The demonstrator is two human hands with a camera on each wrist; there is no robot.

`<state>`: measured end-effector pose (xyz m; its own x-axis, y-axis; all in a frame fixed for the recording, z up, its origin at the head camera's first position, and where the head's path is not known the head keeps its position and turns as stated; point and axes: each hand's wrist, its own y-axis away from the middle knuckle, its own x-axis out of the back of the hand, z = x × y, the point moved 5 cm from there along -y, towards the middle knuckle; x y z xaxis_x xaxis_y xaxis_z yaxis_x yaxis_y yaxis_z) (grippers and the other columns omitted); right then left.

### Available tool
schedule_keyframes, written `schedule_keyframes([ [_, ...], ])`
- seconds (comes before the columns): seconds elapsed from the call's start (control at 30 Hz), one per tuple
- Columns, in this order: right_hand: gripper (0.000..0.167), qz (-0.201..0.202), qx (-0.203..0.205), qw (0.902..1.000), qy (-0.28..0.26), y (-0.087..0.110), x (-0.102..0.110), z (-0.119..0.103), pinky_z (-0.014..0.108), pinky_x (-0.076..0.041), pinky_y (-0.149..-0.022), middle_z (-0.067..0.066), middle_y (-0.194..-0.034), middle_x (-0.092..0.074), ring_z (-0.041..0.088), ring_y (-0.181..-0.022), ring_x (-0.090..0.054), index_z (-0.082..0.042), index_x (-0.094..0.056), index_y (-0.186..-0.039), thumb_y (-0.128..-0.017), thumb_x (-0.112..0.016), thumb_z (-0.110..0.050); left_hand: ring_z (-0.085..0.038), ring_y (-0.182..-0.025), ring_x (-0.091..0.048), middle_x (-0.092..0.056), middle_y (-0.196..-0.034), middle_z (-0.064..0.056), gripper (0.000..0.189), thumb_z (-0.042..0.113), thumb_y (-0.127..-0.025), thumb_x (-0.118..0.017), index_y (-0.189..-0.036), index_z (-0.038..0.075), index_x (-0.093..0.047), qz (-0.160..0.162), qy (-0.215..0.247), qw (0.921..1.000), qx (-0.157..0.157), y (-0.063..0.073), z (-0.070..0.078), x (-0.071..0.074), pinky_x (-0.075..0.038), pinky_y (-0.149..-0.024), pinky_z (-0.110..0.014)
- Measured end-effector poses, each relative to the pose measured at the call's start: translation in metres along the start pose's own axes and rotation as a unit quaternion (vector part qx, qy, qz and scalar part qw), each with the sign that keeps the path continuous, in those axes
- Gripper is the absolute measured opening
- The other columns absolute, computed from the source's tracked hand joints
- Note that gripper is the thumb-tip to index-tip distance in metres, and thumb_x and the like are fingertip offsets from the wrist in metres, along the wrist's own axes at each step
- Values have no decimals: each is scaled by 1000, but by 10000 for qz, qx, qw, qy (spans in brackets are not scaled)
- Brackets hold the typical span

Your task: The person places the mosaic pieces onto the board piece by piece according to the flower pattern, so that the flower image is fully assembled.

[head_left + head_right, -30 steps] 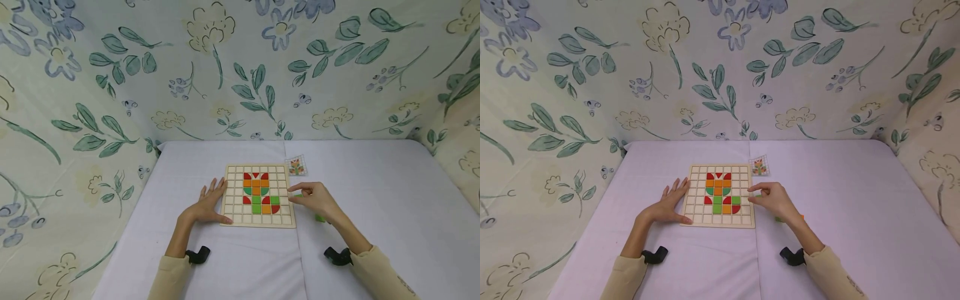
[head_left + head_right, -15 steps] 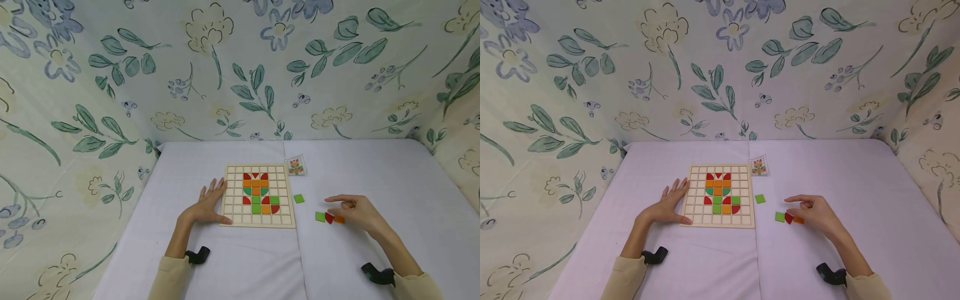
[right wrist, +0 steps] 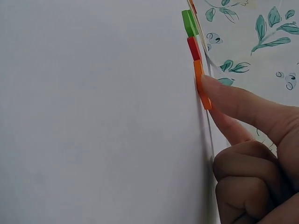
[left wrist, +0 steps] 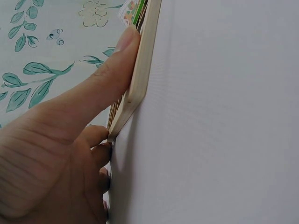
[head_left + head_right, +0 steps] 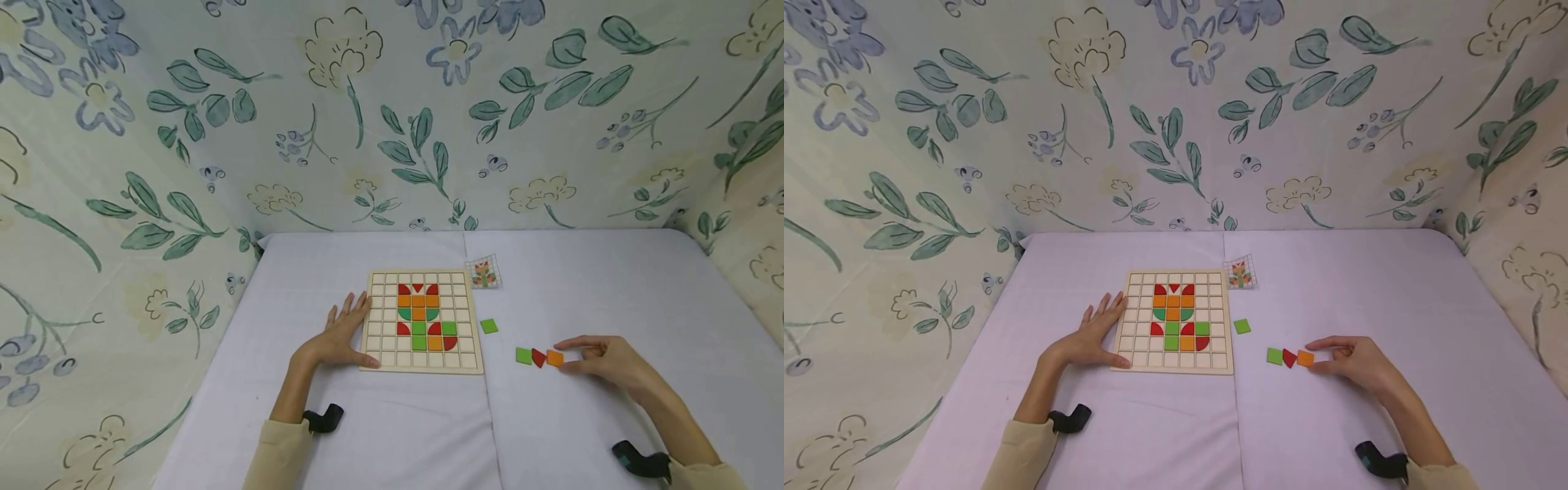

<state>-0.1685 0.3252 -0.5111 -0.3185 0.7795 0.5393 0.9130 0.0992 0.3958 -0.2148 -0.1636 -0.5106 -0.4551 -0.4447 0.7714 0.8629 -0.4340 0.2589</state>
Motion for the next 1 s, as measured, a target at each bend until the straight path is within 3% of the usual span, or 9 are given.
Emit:
schedule_keyframes([
  [0.23, 58, 273, -44, 9996, -30, -3, 1, -4, 34, -25, -54, -5, -62, -30, 11, -60, -29, 1, -69, -130, -87, -84, -34, -29, -162, 18, 6, -176, -3, 132, 49, -74, -92, -168, 15, -5, -16, -23, 10000, -8, 0, 0, 0, 13, -130, -59],
  [1.0, 57, 438, 70, 9990, -7, -9, -3, -8, 33, -24, -53, -6, -62, -29, 9, -57, -29, 5, -69, -127, -84, -87, -29, -33, -162, 15, 3, -176, -6, 132, 46, -72, -93, -167, 11, -9, 66, 181, 9998, -98, 1, 0, 1, 11, -130, -60],
])
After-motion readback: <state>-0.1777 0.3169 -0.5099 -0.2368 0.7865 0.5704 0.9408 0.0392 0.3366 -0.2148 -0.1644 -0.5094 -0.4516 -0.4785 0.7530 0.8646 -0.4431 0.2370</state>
